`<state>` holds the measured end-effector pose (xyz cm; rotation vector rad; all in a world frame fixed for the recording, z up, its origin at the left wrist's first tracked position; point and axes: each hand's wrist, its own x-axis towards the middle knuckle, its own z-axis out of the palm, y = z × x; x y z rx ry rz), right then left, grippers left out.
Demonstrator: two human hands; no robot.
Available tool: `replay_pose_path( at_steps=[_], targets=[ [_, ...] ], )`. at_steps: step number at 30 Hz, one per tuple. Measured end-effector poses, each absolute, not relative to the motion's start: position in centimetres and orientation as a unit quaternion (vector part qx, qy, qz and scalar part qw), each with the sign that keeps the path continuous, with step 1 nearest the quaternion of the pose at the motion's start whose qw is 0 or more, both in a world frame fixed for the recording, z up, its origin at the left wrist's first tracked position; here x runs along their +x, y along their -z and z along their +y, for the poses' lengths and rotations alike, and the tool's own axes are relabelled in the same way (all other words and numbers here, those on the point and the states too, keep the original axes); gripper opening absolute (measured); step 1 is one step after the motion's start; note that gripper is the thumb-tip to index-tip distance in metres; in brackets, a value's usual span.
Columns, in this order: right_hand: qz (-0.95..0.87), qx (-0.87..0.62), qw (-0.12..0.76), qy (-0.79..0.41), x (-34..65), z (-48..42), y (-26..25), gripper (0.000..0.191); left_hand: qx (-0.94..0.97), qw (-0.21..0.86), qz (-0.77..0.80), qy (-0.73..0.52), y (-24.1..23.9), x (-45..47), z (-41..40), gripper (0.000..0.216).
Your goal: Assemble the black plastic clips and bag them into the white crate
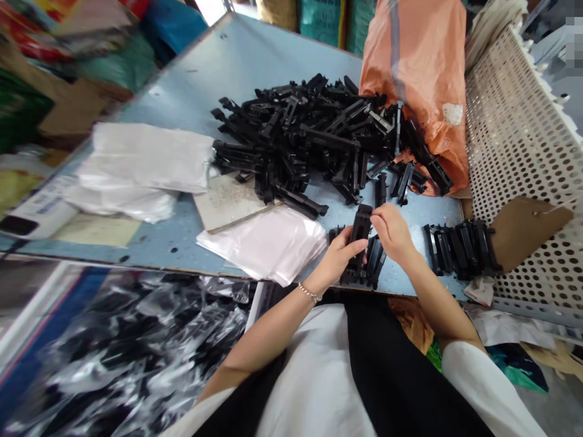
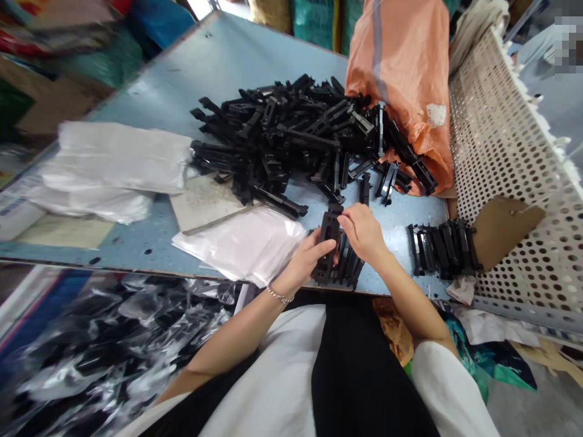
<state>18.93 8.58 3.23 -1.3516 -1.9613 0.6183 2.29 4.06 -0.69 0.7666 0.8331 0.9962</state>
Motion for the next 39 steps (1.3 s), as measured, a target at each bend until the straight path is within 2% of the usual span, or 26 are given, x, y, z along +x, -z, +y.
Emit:
replay_pose_path(
  at_steps=[4,6,8,12,16,18,20,21,23,25,28,31,35,39],
  targets=[
    [-0.693,-0.525,0.31,-0.384,17.2,9.3,-2.2,0.057,0.333,0.702,0.42,-0.47,1.2,1.8,3.8,0.044],
    [-0.705,-0.496,0.293,-0.414,16.9,8.6,-1.6,0.062,0.292,0.702,0.431,-0.486,1.2,1.0,4.2,0.044],
    [-0.783,-0.444,0.26,-0.35,16.8,7.1,-1.3,0.062,0.253,0.7,0.438,-0.505,1.0,0.1,4.6,0.043],
    [-0.911,-0.347,0.145,-0.168,16.2,3.9,-0.8,0.049,0.239,0.707,0.434,-0.504,0.5,-0.6,4.5,0.041],
    [-0.932,-0.308,0.097,-0.163,15.8,2.8,0.4,0.047,0.31,0.665,0.465,-0.495,1.4,-1.0,3.6,0.044],
    [-0.915,-0.344,0.089,-0.189,16.5,2.7,1.0,0.044,0.352,0.604,0.507,-0.504,2.7,-2.1,3.4,0.057],
    [-0.872,-0.447,0.093,-0.174,17.7,2.8,1.7,0.041,0.386,0.547,0.555,-0.493,4.5,-3.3,3.6,0.072],
    [-0.843,-0.509,0.094,-0.148,18.5,2.9,2.2,0.041,0.403,0.524,0.578,-0.479,5.5,-3.9,3.6,0.073],
    [-0.794,-0.595,0.08,-0.096,20.3,2.8,3.0,0.051,0.443,0.482,0.609,-0.448,7.5,-4.2,3.6,0.061],
    [-0.784,-0.614,0.04,-0.088,22.1,2.8,3.7,0.059,0.49,0.441,0.616,-0.431,9.3,-3.3,3.3,0.049],
    [-0.792,-0.597,-0.007,-0.13,24.2,3.5,3.6,0.048,0.551,0.394,0.604,-0.419,11.3,-0.6,2.4,0.046],
    [-0.771,-0.622,0.035,-0.131,24.7,6.2,2.6,0.039,0.608,0.345,0.59,-0.405,12.4,1.7,1.9,0.046],
    [-0.671,-0.717,0.134,-0.131,23.2,12.7,2.0,0.056,0.66,0.296,0.574,-0.384,12.8,2.0,2.2,0.048],
    [-0.602,-0.746,0.162,-0.234,22.3,16.6,2.2,0.032,0.657,0.311,0.557,-0.401,11.2,0.3,2.4,0.049]
  ],
)
